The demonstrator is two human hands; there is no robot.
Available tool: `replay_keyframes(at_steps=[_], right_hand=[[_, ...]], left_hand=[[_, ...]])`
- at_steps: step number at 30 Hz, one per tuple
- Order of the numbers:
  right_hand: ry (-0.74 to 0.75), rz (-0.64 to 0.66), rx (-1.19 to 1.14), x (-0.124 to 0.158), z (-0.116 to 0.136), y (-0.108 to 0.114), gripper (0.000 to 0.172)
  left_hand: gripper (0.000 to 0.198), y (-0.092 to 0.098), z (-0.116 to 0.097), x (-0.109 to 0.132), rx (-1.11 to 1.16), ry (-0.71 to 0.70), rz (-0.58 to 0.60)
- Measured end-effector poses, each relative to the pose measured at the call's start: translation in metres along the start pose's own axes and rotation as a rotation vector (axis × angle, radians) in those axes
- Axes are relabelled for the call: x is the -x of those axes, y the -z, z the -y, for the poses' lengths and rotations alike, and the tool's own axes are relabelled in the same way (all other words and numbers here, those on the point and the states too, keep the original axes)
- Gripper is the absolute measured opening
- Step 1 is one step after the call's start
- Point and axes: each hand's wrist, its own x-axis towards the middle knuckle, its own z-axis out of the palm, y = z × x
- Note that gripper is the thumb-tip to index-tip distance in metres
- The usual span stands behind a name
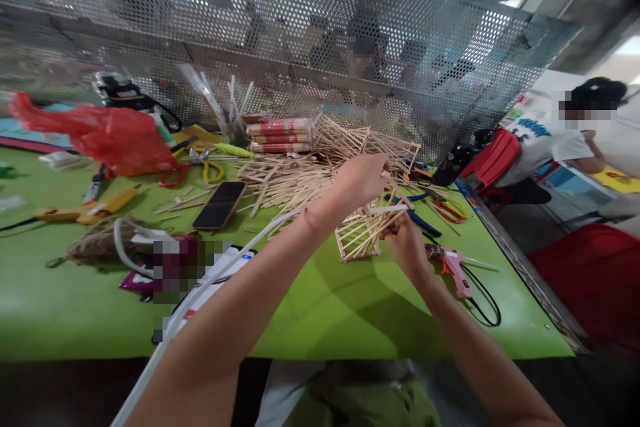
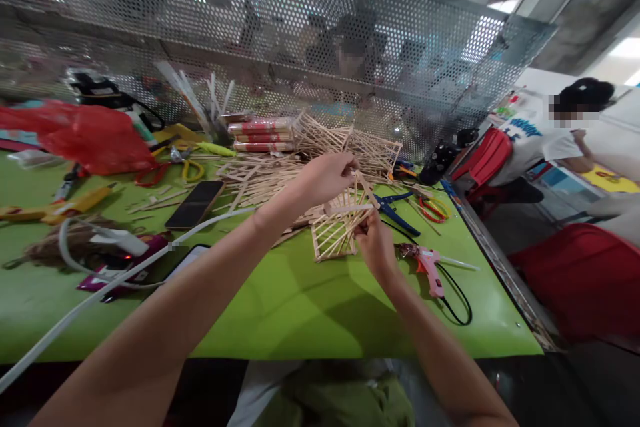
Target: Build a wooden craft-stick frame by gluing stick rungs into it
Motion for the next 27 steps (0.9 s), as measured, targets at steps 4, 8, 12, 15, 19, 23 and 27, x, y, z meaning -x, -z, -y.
replay_keyframes(at_steps=[4, 8, 12, 15, 19, 23, 27], right_hand=[[-0.041, 0.014, 0.014, 0.000, 0.002, 0.003, 0.008], [-0.074, 0.024, -0.055, -0.003, 0.004, 0.006, 0.005], [-0.090, 0.043, -0.112, -0.007, 0.002, 0.005, 0.005], [-0.093, 0.066, -0.149, -0.009, 0.002, 0.006, 0.007], [-0.090, 0.090, -0.190, -0.012, 0.002, 0.007, 0.011], [-0.078, 0.099, -0.217, -0.014, -0.001, 0.006, 0.015], [-0.064, 0.102, -0.230, -0.016, -0.010, 0.004, 0.019]], left_hand=[[0.032, -0.007, 0.004, -0.014, -0.064, 0.004, 0.069], [0.036, -0.008, 0.002, -0.018, -0.086, 0.008, 0.083], [0.034, -0.009, 0.000, -0.018, -0.082, 0.019, 0.091], [0.033, -0.012, -0.002, -0.017, -0.084, 0.042, 0.081], [0.032, -0.013, -0.004, -0.016, -0.067, 0.072, 0.070], [0.031, -0.014, -0.003, -0.016, -0.049, 0.077, 0.067], [0.029, -0.015, -0.001, -0.018, -0.035, 0.060, 0.058]])
